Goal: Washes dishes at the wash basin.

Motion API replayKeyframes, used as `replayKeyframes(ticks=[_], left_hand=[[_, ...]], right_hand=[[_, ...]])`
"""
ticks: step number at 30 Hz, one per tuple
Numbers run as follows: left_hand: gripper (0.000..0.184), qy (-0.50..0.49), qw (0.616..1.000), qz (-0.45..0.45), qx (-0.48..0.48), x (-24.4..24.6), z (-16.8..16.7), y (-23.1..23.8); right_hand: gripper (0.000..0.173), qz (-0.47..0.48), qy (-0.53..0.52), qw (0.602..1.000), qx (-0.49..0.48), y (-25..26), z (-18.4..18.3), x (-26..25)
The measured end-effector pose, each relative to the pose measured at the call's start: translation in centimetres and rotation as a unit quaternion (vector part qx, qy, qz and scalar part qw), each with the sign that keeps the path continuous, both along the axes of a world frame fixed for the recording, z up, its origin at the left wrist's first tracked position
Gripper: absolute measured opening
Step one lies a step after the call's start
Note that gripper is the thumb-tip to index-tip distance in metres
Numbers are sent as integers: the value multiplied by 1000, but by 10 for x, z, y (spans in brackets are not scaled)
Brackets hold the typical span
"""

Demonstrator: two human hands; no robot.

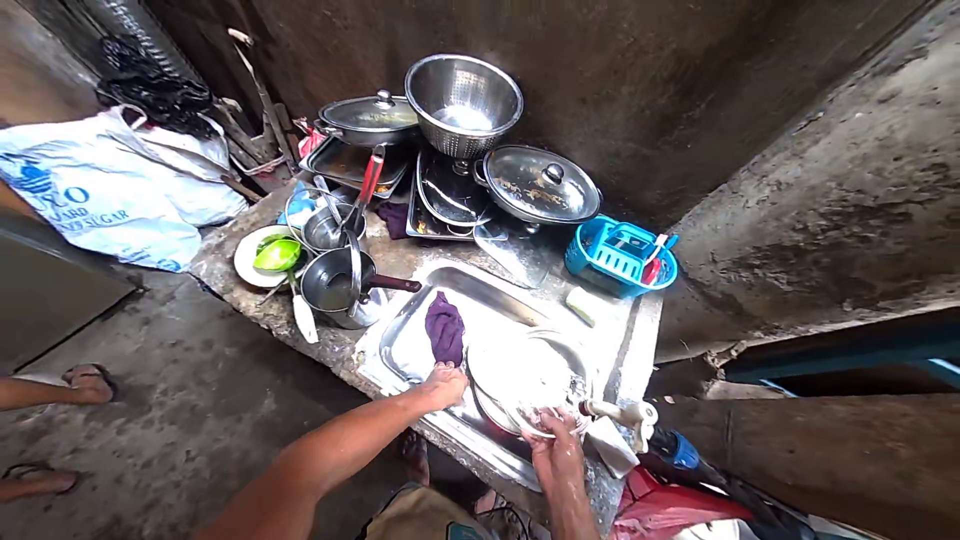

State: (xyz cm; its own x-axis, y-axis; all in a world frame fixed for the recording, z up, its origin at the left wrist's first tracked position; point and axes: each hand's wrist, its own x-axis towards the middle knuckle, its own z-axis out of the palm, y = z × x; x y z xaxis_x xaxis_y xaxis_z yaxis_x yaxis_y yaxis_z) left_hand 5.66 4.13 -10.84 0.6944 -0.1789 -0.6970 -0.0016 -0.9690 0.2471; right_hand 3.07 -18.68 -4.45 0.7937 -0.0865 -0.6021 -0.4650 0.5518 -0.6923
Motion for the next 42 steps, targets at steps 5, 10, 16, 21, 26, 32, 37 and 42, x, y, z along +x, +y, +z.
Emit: replayKeyframes(ticks=[5,10,16,21,26,32,37,42], left_hand=[[43,-10,997,40,-62,-4,51,7],[34,-58,929,249,-266,15,32,-33],[32,-9,741,518,-427,37,24,-87],[29,-4,734,512,-446,46,18,-92],[39,1,658,607,-446,47,16,-78],[24,-92,638,613,-457,46,22,-49],[48,-123,641,617,-439,46,37,-32],[17,-98,519,669,-523,37,30,-39]], right_hand=[[28,-39,-4,999,20,1,-4,8],[26,-92,-19,995,-36,20,-11,21],[32,-104,-146,956,-234,20,-17,30],[30,-119,-157,959,-204,10,-15,39],[29,-120,-75,971,-191,9,-16,38],[26,-61,-37,974,-214,11,-18,27],[21,-53,-5,989,-134,12,-21,22],[15,-39,43,997,-44,7,-21,25]])
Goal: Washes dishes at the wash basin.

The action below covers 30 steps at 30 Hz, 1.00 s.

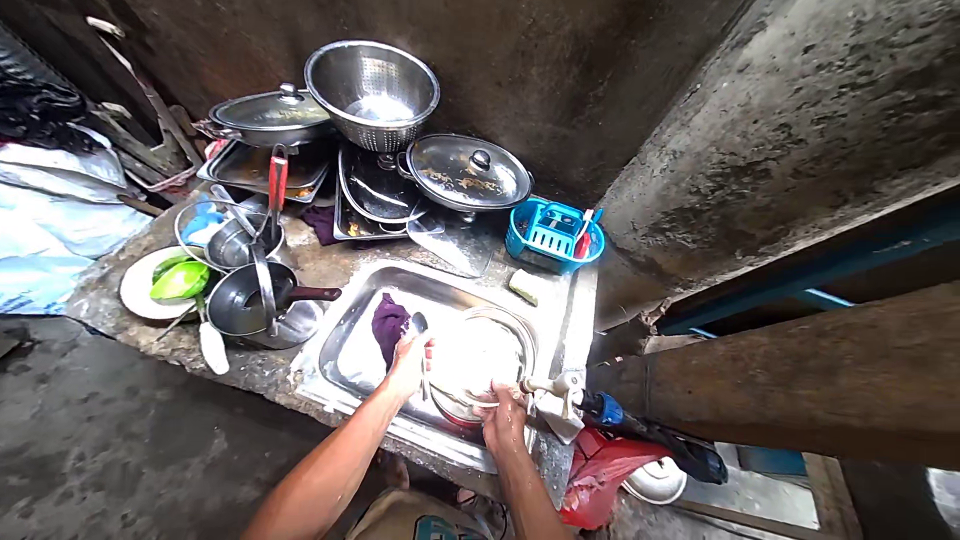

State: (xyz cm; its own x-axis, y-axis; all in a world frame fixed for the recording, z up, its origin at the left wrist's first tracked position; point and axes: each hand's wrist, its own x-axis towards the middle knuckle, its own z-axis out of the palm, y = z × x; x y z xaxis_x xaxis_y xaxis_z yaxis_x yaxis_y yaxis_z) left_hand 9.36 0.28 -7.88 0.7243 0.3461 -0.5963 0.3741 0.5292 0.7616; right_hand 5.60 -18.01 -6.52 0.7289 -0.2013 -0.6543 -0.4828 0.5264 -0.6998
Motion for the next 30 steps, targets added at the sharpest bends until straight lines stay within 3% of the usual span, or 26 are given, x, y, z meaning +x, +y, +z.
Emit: replayKeyframes(ticks=[4,6,8,10,13,14,16,18,19,21,23,24,25,27,30], left_hand=[[29,-11,983,9,-185,-17,3,-33],[42,0,968,22,-250,-23,-6,-42],[32,39,979,-17,-198,-25,-14,-42],[21,113,983,-134,-49,-18,-15,-36],[18,159,938,-291,101,-18,-1,-27],[15,162,915,-339,147,-17,7,-25],[25,157,856,-433,237,-14,25,-16],[31,144,768,-506,366,-10,43,-5],[31,138,714,-530,436,-8,59,-1],[31,123,614,-559,544,-8,106,5],[34,107,537,-556,625,-9,160,12],[34,91,513,-541,660,-8,184,18],[32,69,495,-514,697,-6,207,25],[22,8,455,-435,777,11,241,53],[21,3,418,-337,844,71,283,107]], right_hand=[[15,96,13,995,38,-7,11,8],[19,143,8,990,0,-10,13,10],[20,159,-19,981,-110,-11,14,8],[22,145,-80,958,-233,-13,14,10],[30,162,-186,903,-353,-16,16,17],[31,173,-209,883,-383,-17,17,20],[34,226,-215,831,-460,-20,21,24],[42,355,-146,736,-557,-27,22,24],[44,383,-127,710,-578,-29,20,25],[45,374,-128,702,-593,-31,23,28],[45,453,-78,648,-607,-32,29,32],[43,458,-63,659,-594,-33,24,36],[42,424,-75,693,-579,-33,17,41],[36,297,-162,768,-543,-28,19,46],[30,248,-235,841,-420,-22,22,38]])
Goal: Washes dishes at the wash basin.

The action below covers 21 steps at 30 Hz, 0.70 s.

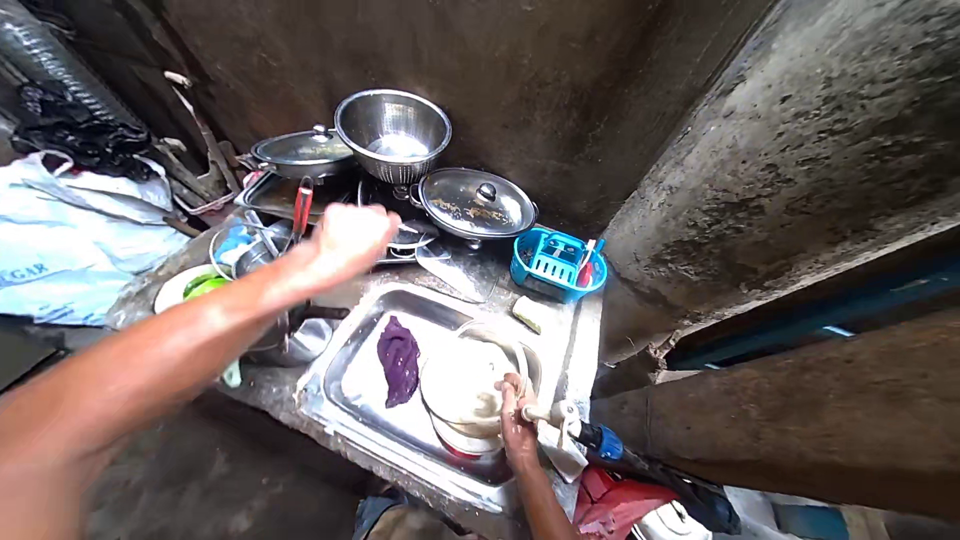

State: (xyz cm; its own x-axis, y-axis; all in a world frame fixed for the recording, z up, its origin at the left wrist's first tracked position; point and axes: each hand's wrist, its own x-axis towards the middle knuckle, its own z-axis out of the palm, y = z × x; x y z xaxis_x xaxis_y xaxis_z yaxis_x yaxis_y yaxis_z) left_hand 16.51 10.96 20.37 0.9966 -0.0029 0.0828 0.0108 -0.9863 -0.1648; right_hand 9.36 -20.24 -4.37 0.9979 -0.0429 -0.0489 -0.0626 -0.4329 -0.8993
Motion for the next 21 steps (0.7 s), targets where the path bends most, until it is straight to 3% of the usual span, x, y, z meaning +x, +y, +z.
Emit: replayKeyframes(ticks=[4,8,10,12,15,21], left_hand=[[19,-7,998,64,17,99,36,64],[17,22,993,113,9,179,26,108],[32,7,995,95,-1,207,18,127],[55,-24,999,7,-43,225,17,135],[53,-41,983,-157,-91,203,22,126],[45,-27,927,-331,-173,57,27,134]], right_hand=[[29,-22,75,996,38,31,14,-20],[25,-80,67,991,85,62,12,-33],[25,-113,78,986,97,72,16,-38],[22,-164,96,972,136,77,18,-40],[17,-264,148,922,242,87,14,-44],[9,-337,188,855,346,93,8,-52]])
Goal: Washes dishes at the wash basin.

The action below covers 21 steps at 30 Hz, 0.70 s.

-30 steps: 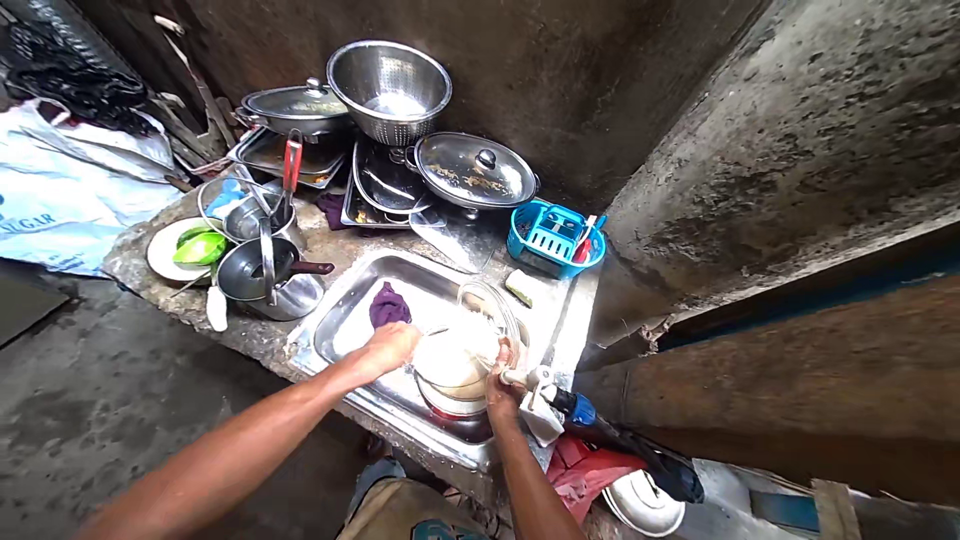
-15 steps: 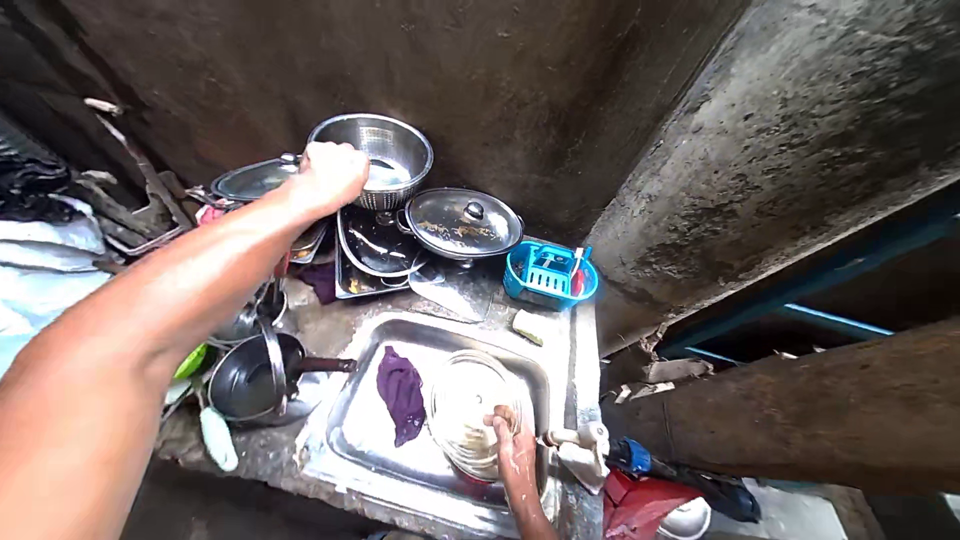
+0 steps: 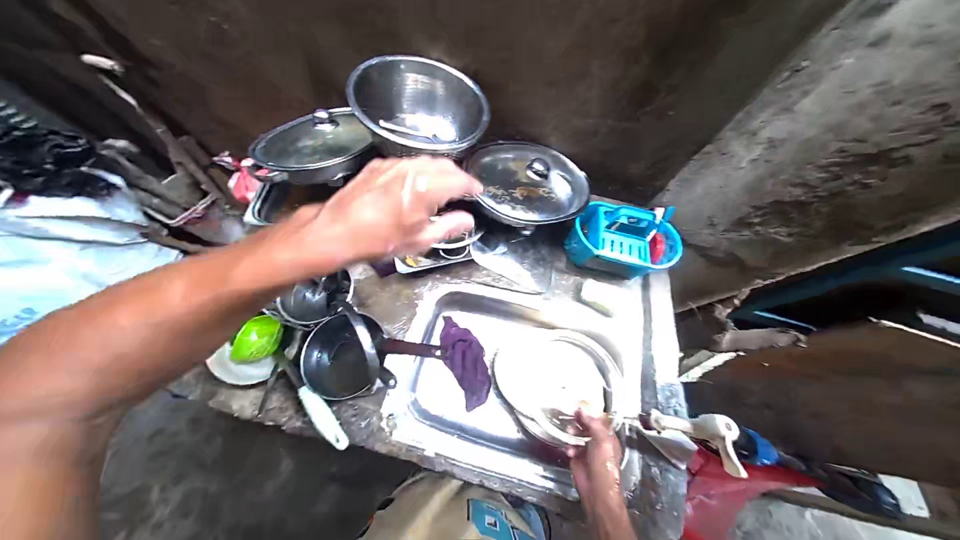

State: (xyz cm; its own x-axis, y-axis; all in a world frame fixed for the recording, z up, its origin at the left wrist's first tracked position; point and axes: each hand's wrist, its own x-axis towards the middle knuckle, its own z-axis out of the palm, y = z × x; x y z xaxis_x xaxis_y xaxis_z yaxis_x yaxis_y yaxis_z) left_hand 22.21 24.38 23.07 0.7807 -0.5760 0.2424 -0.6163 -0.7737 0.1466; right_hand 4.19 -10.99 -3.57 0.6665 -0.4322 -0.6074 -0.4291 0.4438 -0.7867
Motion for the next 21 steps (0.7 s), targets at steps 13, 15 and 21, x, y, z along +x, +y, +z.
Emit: replayKeyframes(ticks=[13,15,21], left_hand=[[32,463,813,22,-352,-224,-192,-38],[38,376,881,52,-282,-212,-222,-67],[44,182,946,-173,-204,-172,-286,-169]], right_hand=[[13,-35,21,997,-59,-4,-19,-8],[17,-10,35,997,-62,-11,-11,-10],[25,108,110,980,-128,-18,35,-9]])
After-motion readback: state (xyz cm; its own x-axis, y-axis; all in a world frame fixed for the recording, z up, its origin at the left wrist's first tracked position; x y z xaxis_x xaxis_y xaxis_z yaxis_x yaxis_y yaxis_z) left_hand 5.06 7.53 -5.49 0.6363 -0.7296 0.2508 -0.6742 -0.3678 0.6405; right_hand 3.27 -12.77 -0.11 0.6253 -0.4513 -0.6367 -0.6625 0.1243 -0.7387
